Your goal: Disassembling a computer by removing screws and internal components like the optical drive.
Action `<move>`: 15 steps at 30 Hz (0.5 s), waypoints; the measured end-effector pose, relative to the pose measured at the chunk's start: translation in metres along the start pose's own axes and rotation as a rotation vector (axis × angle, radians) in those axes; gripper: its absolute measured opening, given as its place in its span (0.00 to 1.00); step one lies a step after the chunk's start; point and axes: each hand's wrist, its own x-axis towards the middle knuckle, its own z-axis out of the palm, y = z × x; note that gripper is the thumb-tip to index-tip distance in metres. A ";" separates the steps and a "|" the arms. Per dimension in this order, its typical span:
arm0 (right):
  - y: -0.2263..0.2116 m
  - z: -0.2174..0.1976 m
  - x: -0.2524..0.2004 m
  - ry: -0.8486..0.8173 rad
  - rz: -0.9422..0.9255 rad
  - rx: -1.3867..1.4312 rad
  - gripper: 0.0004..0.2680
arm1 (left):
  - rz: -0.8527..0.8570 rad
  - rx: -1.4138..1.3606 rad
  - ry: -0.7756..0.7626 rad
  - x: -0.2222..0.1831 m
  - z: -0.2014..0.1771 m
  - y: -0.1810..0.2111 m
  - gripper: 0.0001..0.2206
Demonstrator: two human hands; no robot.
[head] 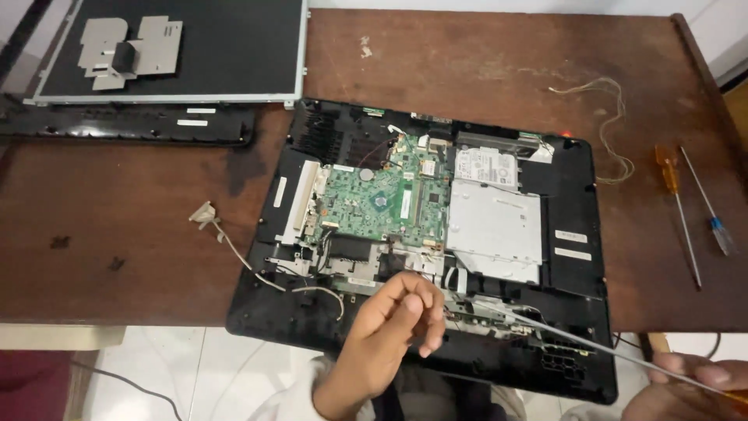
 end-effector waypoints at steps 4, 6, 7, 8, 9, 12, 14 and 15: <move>0.039 -0.031 0.006 -0.518 -0.063 0.753 0.14 | 0.050 -0.118 0.163 -0.003 0.009 -0.014 0.10; 0.058 -0.056 0.032 -0.436 0.731 0.676 0.17 | 0.054 -0.218 0.207 -0.003 0.010 -0.019 0.08; 0.067 -0.069 0.046 -0.353 1.533 0.587 0.20 | 0.055 -0.321 0.246 -0.002 0.011 -0.022 0.08; 0.042 -0.049 0.039 -0.357 1.533 0.588 0.20 | 0.057 -0.319 0.248 -0.002 0.009 -0.026 0.08; 0.017 -0.029 0.033 -0.441 1.420 0.854 0.20 | 0.037 -0.420 0.252 -0.002 0.007 -0.030 0.06; 0.041 -0.031 0.034 -0.694 1.307 1.018 0.19 | 0.012 -0.548 0.256 -0.003 0.006 -0.036 0.04; 0.060 -0.038 0.038 -0.859 1.314 0.912 0.20 | 0.004 -0.578 0.260 -0.004 0.008 -0.036 0.04; 0.055 -0.034 0.039 -0.922 1.350 0.938 0.20 | 0.002 -0.560 0.273 -0.003 0.009 -0.034 0.04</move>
